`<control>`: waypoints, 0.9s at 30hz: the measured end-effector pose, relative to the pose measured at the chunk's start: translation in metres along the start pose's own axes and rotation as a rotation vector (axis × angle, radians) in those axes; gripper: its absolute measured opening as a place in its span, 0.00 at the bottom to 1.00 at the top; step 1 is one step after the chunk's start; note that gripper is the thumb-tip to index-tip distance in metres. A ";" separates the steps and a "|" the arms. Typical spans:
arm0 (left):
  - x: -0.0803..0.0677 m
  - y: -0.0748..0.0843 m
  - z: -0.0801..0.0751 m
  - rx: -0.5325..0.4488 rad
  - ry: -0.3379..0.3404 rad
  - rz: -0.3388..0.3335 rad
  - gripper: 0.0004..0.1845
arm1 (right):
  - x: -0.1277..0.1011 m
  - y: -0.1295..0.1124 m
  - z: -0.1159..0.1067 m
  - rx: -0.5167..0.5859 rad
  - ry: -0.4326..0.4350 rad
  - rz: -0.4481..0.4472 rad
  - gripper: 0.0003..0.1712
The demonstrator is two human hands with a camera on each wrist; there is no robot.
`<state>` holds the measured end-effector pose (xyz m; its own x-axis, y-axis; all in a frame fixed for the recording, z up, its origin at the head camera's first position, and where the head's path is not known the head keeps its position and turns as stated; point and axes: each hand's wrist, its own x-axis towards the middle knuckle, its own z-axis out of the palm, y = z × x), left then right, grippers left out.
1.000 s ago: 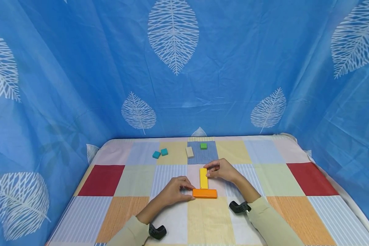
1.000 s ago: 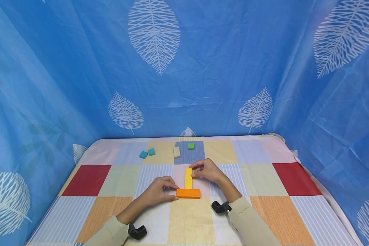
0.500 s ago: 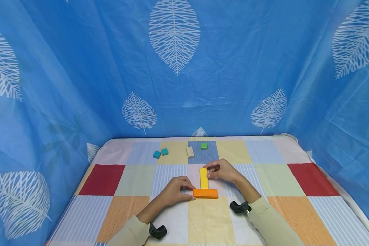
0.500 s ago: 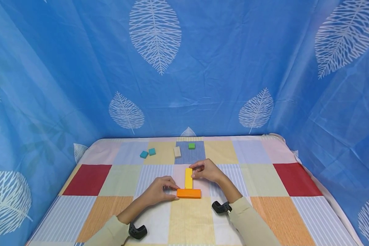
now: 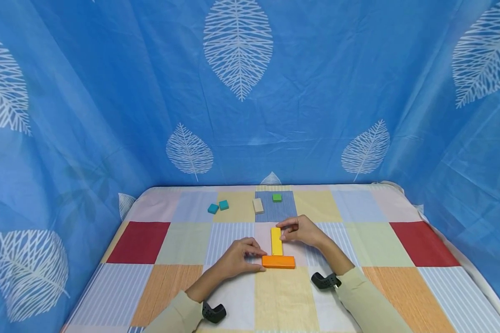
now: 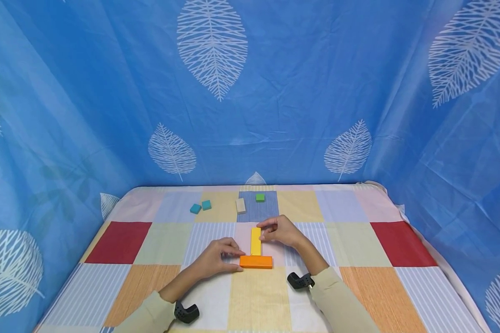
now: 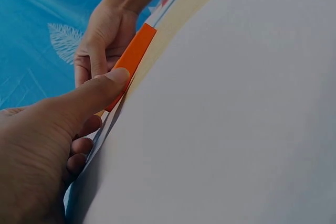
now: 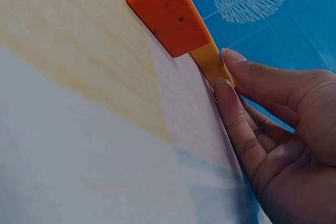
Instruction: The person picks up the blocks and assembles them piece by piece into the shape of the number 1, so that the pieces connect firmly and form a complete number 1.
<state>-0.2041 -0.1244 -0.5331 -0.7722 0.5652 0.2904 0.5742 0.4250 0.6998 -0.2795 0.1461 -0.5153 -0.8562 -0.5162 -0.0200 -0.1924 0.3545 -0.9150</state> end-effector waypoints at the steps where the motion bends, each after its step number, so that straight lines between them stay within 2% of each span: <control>1: 0.000 0.000 0.000 0.002 0.003 0.008 0.18 | 0.000 0.000 0.000 0.004 -0.001 0.003 0.20; 10: 0.000 -0.002 0.001 0.030 0.017 0.060 0.15 | -0.001 -0.001 0.000 0.006 0.001 0.009 0.20; 27: -0.001 -0.002 0.001 0.047 0.015 -0.002 0.17 | -0.001 -0.001 0.001 0.034 -0.008 0.013 0.20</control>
<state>-0.2045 -0.1249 -0.5355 -0.7769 0.5538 0.2996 0.5849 0.4587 0.6690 -0.2783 0.1455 -0.5145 -0.8546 -0.5181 -0.0351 -0.1649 0.3348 -0.9278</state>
